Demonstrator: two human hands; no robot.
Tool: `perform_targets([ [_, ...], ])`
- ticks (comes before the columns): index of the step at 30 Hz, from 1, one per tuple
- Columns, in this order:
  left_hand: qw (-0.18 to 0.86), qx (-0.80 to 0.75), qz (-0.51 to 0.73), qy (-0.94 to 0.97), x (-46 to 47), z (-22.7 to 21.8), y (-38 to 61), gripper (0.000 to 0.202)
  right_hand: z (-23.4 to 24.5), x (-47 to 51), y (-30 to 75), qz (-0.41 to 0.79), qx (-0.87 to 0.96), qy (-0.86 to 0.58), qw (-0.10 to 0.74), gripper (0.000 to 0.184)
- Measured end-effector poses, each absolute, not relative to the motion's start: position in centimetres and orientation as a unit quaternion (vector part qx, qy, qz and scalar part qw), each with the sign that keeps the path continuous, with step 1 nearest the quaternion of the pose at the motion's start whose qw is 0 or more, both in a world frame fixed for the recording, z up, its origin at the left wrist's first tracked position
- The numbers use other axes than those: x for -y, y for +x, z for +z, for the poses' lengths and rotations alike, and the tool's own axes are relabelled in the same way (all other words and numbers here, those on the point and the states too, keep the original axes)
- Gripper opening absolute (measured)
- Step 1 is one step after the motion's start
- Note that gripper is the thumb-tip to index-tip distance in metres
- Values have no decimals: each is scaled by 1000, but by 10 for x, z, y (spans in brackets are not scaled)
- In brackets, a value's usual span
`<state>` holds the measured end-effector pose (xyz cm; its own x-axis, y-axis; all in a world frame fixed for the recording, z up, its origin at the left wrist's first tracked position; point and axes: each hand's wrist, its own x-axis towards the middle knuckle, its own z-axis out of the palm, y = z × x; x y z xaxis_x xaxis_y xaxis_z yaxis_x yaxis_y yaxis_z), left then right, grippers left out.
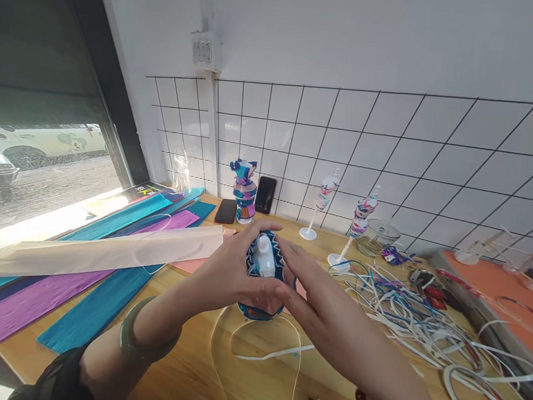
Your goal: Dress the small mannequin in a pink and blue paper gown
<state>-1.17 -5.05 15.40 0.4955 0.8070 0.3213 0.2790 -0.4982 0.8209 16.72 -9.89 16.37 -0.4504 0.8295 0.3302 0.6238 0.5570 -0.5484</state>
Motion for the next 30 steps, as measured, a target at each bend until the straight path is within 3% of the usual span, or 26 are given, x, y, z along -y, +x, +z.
perform_targets([
  [8, 348, -320, 330, 817, 48, 155, -16, 78, 158, 95, 189, 88, 825, -465, 309, 39],
  [14, 342, -311, 328, 824, 47, 153, -17, 87, 161, 97, 184, 77, 821, -460, 331, 33],
  [24, 339, -282, 324, 837, 48, 155, -17, 79, 156, 90, 184, 121, 782, -459, 404, 27],
  [30, 333, -287, 336, 833, 49, 158, -15, 76, 157, 88, 183, 96, 800, -442, 395, 21],
])
